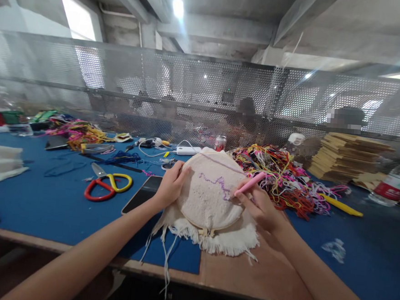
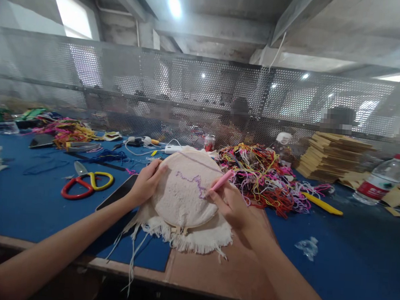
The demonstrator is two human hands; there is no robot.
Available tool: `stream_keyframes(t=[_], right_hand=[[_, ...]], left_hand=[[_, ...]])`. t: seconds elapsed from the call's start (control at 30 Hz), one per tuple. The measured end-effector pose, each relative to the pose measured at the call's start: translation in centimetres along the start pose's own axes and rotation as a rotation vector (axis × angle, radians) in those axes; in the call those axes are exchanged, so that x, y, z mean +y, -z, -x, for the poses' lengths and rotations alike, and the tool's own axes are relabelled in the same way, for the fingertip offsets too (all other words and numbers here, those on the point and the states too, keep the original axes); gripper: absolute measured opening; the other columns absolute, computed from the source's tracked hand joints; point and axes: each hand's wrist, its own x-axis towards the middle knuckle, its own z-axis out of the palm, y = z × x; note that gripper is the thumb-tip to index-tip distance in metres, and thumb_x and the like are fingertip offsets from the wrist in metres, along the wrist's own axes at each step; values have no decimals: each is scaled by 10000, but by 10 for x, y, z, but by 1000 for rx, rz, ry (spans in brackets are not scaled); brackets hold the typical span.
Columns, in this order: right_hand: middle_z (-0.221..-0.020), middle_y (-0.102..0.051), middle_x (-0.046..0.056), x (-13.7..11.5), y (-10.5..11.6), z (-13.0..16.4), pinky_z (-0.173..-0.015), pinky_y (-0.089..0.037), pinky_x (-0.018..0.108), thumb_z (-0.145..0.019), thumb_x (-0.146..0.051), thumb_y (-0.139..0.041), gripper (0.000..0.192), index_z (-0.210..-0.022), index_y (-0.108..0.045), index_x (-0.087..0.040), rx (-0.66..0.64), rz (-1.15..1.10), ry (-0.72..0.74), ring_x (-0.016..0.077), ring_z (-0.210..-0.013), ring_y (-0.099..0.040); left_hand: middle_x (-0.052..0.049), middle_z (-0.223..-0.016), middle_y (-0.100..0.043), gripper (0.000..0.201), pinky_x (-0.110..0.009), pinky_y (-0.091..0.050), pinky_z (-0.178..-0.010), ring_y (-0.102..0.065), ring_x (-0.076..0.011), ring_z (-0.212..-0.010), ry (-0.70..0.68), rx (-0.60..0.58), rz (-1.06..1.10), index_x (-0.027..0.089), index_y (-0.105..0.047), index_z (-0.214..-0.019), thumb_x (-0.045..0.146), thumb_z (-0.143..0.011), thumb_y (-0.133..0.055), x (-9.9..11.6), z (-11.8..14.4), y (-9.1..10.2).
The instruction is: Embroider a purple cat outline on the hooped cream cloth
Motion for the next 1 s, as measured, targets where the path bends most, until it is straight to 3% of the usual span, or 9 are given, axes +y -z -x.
stream_keyframes(t=[0.33,0.77,1.0], right_hand=[[-853,-546,62,2,1,0,-748,-428,375,-909,-305,-378,136,-883,-478,-216,13,8,19,197,-806,-516],[-808,-610,45,3,-3,0,-676,-466,334,-849,-316,-511,123,-868,-515,-195,63,14,-13,171,-723,-570],[-782,-633,45,3,-5,-4,-659,-494,333,-833,-322,-528,143,-892,-505,-194,76,-108,-46,175,-711,-605]], left_hand=[[32,-618,-430,255,-226,-297,-569,-408,-116,-604,6,-16,10,188,-466,-774,396,-875,-359,-1,-1,0],[37,-589,-432,246,-228,-302,-555,-410,-115,-578,-13,-9,5,180,-487,-795,381,-876,-373,-3,-2,-1],[35,-609,-455,237,-232,-306,-567,-421,-112,-588,-16,-25,14,176,-499,-814,372,-879,-383,-4,-4,-3]])
